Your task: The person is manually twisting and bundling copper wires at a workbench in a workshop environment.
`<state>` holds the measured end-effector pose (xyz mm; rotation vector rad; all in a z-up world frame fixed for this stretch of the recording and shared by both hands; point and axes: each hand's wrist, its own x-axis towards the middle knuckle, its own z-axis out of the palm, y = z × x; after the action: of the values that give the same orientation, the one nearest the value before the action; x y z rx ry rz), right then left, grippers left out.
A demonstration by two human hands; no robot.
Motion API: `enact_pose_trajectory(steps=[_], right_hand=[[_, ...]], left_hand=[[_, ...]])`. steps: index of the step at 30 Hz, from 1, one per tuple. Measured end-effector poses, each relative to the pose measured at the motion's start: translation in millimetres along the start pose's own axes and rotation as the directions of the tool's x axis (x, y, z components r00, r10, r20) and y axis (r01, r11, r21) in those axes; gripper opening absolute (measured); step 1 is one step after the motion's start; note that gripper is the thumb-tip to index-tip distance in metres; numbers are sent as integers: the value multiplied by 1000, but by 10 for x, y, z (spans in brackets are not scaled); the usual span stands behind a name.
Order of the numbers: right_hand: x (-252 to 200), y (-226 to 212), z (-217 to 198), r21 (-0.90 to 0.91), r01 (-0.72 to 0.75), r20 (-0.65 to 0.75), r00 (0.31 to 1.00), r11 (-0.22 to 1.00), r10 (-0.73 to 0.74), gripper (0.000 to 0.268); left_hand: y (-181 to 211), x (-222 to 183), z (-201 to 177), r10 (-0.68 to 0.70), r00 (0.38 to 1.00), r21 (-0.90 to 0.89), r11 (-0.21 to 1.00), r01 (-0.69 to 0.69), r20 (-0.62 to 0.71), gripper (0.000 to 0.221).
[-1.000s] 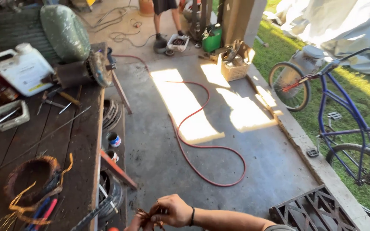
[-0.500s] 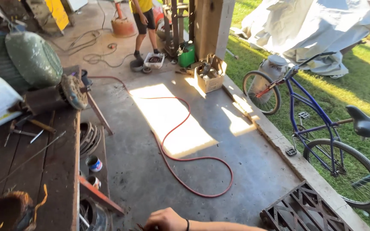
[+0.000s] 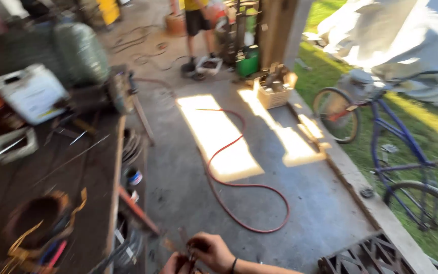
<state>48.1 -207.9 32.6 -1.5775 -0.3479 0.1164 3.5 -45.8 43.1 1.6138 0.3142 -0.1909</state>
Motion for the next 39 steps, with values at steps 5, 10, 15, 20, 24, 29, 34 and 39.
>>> enact_pose_trajectory(steps=[5, 10, 15, 20, 24, 29, 34, 39], right_hand=[[2, -284, -41, -44, -143, -23, 990, 989, 142, 11], [-89, -192, -48, -8, -136, -59, 989, 991, 135, 16], [203, -81, 32, 273, -221, 40, 975, 936, 218, 20], [56, -58, 115, -52, -69, 119, 990, 996, 75, 13], [63, -18, 168, 162, -103, 23, 995, 981, 101, 28], [171, -209, 158, 79, -173, -11, 985, 982, 174, 15], [280, -227, -7, 167, -179, 89, 982, 970, 166, 20], [412, -387, -92, 74, -22, 131, 991, 997, 12, 21]], left_hand=[[196, 34, -92, -124, 988, 235, 962, 142, -90, 9], [240, -211, 55, -139, 984, 182, 971, 157, -107, 10], [-124, 58, 95, -60, 943, -374, 925, -72, -329, 16], [-381, 1, -84, 253, 950, -15, 965, -260, -183, 14], [380, -266, -165, 132, 989, 202, 972, -117, -62, 12], [398, -279, -116, 141, 984, 272, 957, -106, -111, 22], [310, -229, -52, 25, 990, 246, 969, 10, -140, 10], [616, -276, 2, 108, 973, 317, 948, -40, -202, 11]])
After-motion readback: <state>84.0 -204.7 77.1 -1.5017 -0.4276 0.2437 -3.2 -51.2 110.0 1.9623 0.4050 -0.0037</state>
